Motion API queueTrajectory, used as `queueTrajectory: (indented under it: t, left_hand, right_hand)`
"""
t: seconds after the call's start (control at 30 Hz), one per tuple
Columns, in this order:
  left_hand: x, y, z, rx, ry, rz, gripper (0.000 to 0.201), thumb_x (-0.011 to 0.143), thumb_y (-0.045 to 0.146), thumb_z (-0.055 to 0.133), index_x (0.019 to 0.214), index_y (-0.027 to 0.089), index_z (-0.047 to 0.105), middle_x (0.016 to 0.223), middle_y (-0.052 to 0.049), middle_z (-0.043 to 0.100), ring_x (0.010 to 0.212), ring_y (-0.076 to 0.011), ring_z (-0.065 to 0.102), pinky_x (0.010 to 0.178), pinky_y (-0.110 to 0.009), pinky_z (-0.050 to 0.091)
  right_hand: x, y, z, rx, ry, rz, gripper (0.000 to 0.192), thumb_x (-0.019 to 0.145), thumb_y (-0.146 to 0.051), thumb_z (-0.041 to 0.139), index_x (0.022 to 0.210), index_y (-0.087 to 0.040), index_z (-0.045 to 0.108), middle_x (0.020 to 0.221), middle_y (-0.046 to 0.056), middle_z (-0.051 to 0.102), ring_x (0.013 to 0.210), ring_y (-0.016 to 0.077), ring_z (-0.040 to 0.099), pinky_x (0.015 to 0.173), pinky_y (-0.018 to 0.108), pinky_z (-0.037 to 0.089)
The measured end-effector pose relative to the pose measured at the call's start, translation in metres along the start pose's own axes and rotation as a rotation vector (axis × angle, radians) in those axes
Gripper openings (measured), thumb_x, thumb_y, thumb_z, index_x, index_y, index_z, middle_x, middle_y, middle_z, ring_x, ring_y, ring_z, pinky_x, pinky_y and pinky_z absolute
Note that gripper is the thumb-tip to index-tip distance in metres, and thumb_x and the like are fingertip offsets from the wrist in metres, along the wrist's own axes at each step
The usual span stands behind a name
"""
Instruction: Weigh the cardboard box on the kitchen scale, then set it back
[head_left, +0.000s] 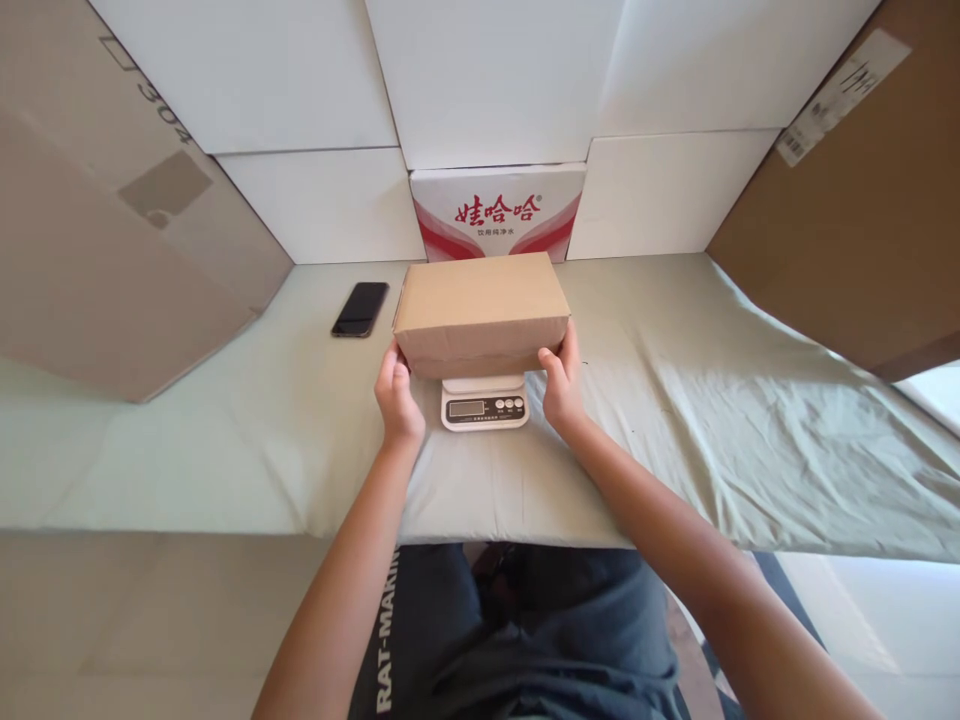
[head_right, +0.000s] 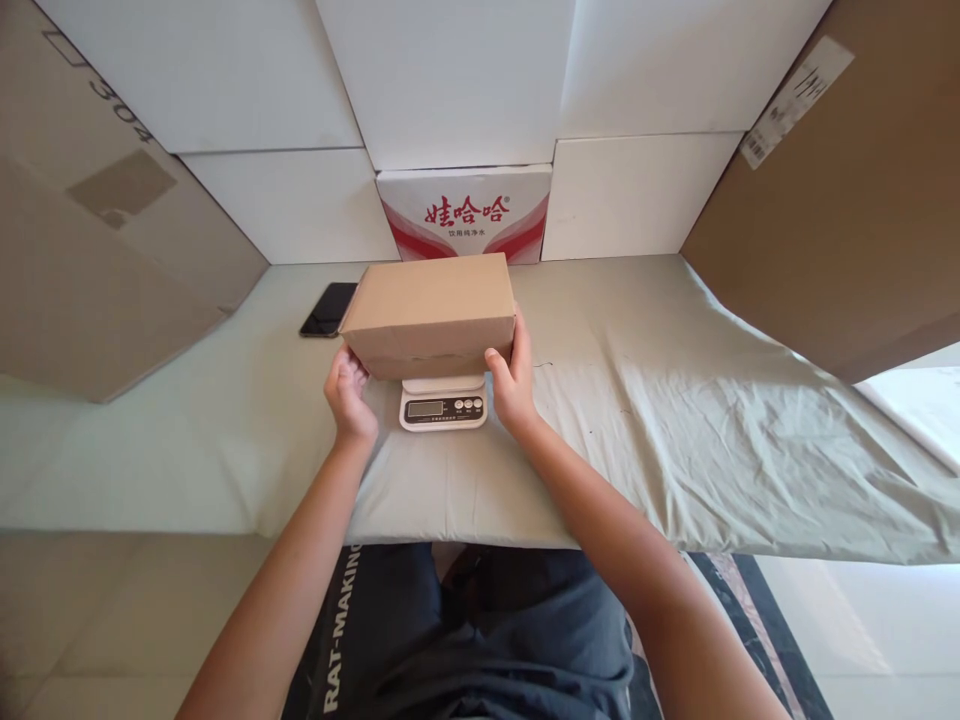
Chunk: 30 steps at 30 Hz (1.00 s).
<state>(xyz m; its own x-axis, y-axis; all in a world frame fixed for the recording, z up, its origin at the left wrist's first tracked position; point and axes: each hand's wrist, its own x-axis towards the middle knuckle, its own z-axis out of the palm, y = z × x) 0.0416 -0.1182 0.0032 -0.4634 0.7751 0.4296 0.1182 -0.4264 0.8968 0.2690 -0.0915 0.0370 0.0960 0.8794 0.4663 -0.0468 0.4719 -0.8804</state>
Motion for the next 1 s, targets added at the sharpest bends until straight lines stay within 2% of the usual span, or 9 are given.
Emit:
queueTrajectory:
  t: [0.2, 0.47, 0.6, 0.7, 0.77, 0.87, 0.93, 1.0]
  left_hand:
    - [0.000, -0.002, 0.000, -0.011, 0.037, 0.001, 0.073, 0.098, 0.075, 0.051, 0.144, 0.020, 0.067, 0.148, -0.017, 0.072, 0.142, -0.0331, 0.066, 0.118, -0.044, 0.052]
    - [-0.001, -0.002, -0.001, -0.021, 0.051, 0.015, 0.073, 0.097, 0.075, 0.053, 0.141, 0.019, 0.068, 0.143, -0.017, 0.075, 0.139, -0.0325, 0.068, 0.115, -0.042, 0.054]
    - [-0.004, 0.000, 0.001, -0.015, 0.047, 0.017, 0.073, 0.098, 0.075, 0.052, 0.141, 0.018, 0.069, 0.141, -0.017, 0.076, 0.136, -0.0326, 0.070, 0.112, -0.043, 0.056]
    - [-0.002, 0.003, 0.001, 0.004, 0.036, 0.017, 0.075, 0.097, 0.076, 0.052, 0.143, 0.020, 0.068, 0.145, -0.016, 0.074, 0.139, -0.0323, 0.068, 0.115, -0.043, 0.054]
    - [0.005, 0.005, -0.004, 0.006, 0.092, 0.049, 0.076, 0.095, 0.075, 0.053, 0.148, 0.022, 0.064, 0.157, -0.016, 0.065, 0.150, -0.0315, 0.059, 0.122, -0.043, 0.048]
    - [0.022, 0.007, -0.017, -0.041, 0.290, 0.041, 0.077, 0.097, 0.073, 0.046, 0.156, 0.024, 0.056, 0.174, -0.014, 0.046, 0.165, -0.0279, 0.039, 0.132, -0.042, 0.036]
    - [0.032, 0.007, -0.024, -0.097, 0.379, -0.055, 0.074, 0.101, 0.068, 0.036, 0.160, 0.025, 0.049, 0.179, -0.012, 0.037, 0.168, -0.0246, 0.031, 0.134, -0.042, 0.032]
    - [0.037, 0.006, -0.025, -0.138, 0.396, -0.157, 0.071, 0.104, 0.062, 0.028, 0.164, 0.027, 0.043, 0.181, -0.011, 0.033, 0.169, -0.0219, 0.030, 0.134, -0.042, 0.031]
  right_hand:
    - [-0.002, 0.005, 0.000, 0.002, 0.010, 0.014, 0.062, 0.089, -0.048, 0.058, 0.150, -0.036, 0.052, 0.162, 0.005, 0.056, 0.150, 0.0337, 0.052, 0.134, 0.060, 0.038]
    - [-0.003, 0.010, -0.003, 0.031, 0.035, 0.000, 0.049, 0.088, -0.051, 0.062, 0.133, -0.032, 0.060, 0.140, 0.009, 0.066, 0.138, 0.0345, 0.057, 0.129, 0.062, 0.042]
    - [-0.008, 0.010, 0.001, 0.011, 0.050, -0.004, 0.051, 0.088, -0.052, 0.062, 0.134, -0.032, 0.059, 0.142, 0.010, 0.065, 0.140, 0.0346, 0.056, 0.127, 0.062, 0.044]
    - [-0.003, 0.012, -0.002, -0.019, 0.055, -0.025, 0.061, 0.088, -0.056, 0.061, 0.144, -0.034, 0.055, 0.155, 0.009, 0.059, 0.150, 0.0355, 0.051, 0.130, 0.063, 0.040]
    - [0.009, 0.015, -0.016, -0.051, 0.149, -0.052, 0.066, 0.090, -0.059, 0.056, 0.152, -0.037, 0.049, 0.165, 0.006, 0.050, 0.160, 0.0351, 0.043, 0.133, 0.064, 0.035]
    - [0.038, 0.019, -0.058, -0.066, 0.467, -0.047, 0.065, 0.096, -0.060, 0.032, 0.158, -0.040, 0.040, 0.170, 0.005, 0.042, 0.164, 0.0316, 0.040, 0.133, 0.068, 0.031]
    - [0.055, 0.024, -0.089, -0.059, 0.642, 0.017, 0.068, 0.097, -0.061, 0.022, 0.158, -0.036, 0.039, 0.168, 0.008, 0.041, 0.162, 0.0290, 0.043, 0.133, 0.066, 0.031]
    - [0.066, 0.032, -0.111, -0.069, 0.738, 0.067, 0.068, 0.096, -0.061, 0.026, 0.156, -0.033, 0.040, 0.165, 0.010, 0.043, 0.159, 0.0271, 0.048, 0.133, 0.063, 0.033]
